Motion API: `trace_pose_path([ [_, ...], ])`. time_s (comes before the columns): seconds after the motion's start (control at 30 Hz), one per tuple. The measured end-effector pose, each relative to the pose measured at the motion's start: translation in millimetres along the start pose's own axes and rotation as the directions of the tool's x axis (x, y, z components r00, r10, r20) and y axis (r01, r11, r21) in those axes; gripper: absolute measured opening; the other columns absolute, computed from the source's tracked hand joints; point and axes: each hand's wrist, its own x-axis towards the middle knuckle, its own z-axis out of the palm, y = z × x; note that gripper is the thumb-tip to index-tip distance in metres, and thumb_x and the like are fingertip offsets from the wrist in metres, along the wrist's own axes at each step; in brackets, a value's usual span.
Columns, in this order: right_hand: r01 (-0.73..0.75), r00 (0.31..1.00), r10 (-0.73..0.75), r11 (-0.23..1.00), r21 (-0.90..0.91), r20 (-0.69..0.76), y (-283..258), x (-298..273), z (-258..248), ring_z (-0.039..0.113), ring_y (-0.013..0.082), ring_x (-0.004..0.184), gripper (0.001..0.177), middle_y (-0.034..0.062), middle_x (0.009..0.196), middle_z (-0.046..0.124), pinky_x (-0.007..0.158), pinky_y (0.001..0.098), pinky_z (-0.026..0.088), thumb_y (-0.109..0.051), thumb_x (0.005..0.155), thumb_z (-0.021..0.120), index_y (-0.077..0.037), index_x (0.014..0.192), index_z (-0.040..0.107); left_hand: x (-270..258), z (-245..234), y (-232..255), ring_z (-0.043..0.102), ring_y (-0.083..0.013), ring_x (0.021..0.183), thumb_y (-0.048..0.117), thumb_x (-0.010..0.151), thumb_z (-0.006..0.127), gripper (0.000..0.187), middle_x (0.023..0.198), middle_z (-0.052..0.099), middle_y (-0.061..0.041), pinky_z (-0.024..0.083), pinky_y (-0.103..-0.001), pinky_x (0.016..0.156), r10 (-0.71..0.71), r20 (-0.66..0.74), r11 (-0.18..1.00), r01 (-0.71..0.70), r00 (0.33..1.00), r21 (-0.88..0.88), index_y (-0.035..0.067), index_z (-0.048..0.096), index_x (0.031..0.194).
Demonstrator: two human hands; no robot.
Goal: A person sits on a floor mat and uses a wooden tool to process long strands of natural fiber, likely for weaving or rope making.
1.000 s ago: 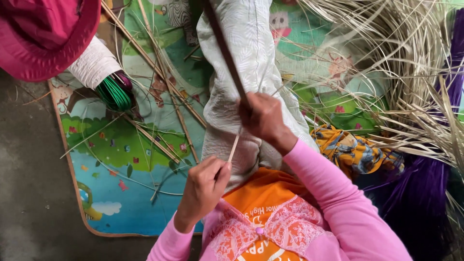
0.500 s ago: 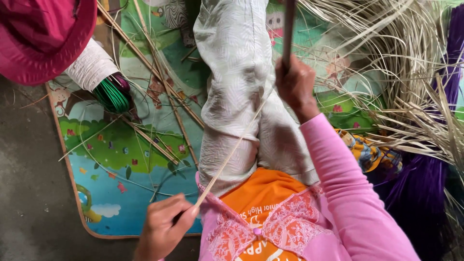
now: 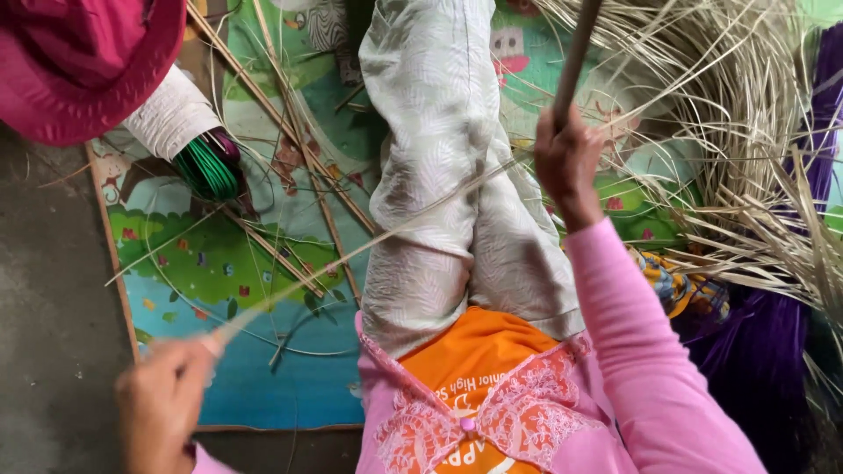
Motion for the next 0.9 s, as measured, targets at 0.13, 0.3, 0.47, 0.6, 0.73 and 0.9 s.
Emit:
trace_pose_path([
  [0.13,-0.021,0.99,0.002,0.991,0.135,0.139,-60,-27,-17,0.042,0.0183,0.041,0.021,0.0049,0.055,0.052,0.039,0.0375,0.033,-0.009,0.102,0.066,-0.004,0.082,0.059,26,18,128,0.056,-0.0391,0.111,0.015,0.089,0.068,0.052,0.134,0.061,-0.021,0.048,-0.049,0.096,0.376,-0.464,0.895,-0.185,0.802,0.405,0.001,0.067,0.14],
  [0.3,0.014,0.986,-0.037,0.99,0.141,0.164,-122,-49,-33,0.062,0.0431,0.058,0.029,0.0145,0.058,0.058,0.054,0.0496,0.046,-0.026,0.099,0.064,-0.012,0.075,0.055,66,125,246,0.061,-0.0448,0.116,-0.015,0.086,0.064,0.018,0.118,0.064,-0.023,0.047,-0.051,0.099,0.703,-0.458,0.497,-0.836,0.544,-0.231,-0.003,0.072,0.097],
  [0.47,0.091,0.985,-0.12,0.971,0.221,0.122,-118,-55,-37,0.064,0.0359,0.058,0.026,0.0071,0.055,0.054,0.053,0.0457,0.048,-0.019,0.093,0.067,-0.017,0.072,0.052,86,169,259,0.065,-0.0435,0.063,-0.003,0.083,0.055,0.023,0.079,0.058,-0.014,0.052,-0.053,0.056,0.779,-0.135,0.596,-0.791,0.612,-0.141,0.001,0.056,0.106],
  [0.6,0.154,0.979,-0.178,0.967,0.204,0.103,-113,-53,-28,0.063,0.0259,0.053,0.023,-0.0025,0.052,0.055,0.055,0.0391,0.051,-0.02,0.086,0.068,-0.022,0.069,0.052,92,172,260,0.062,-0.0466,0.058,-0.003,0.075,0.054,0.017,0.071,0.055,-0.013,0.049,-0.054,0.052,0.805,-0.148,0.555,-0.817,0.575,-0.154,0.004,0.055,0.09],
  [0.73,0.254,0.965,-0.262,0.926,0.28,-0.009,-118,-48,-24,0.061,0.0281,0.052,0.02,0.0024,0.052,0.048,0.053,0.0341,0.052,-0.013,0.083,0.066,-0.017,0.072,0.05,92,185,254,0.064,-0.0334,0.058,0.007,0.075,0.059,0.011,0.067,0.05,-0.003,0.052,-0.045,0.053,0.745,-0.208,0.632,-0.77,0.634,-0.086,0.015,0.056,0.081],
  [0.9,0.298,0.954,-0.287,0.913,0.279,-0.08,-100,-40,-13,0.06,0.0296,0.053,0.022,0.0038,0.053,0.048,0.053,0.0339,0.052,-0.014,0.088,0.068,-0.016,0.071,0.054,83,180,251,0.064,-0.0287,0.06,0.008,0.088,0.061,0.011,0.066,0.05,0.0,0.052,-0.038,0.051,0.76,-0.273,0.599,-0.799,0.59,-0.058,0.015,0.06,0.081],
])
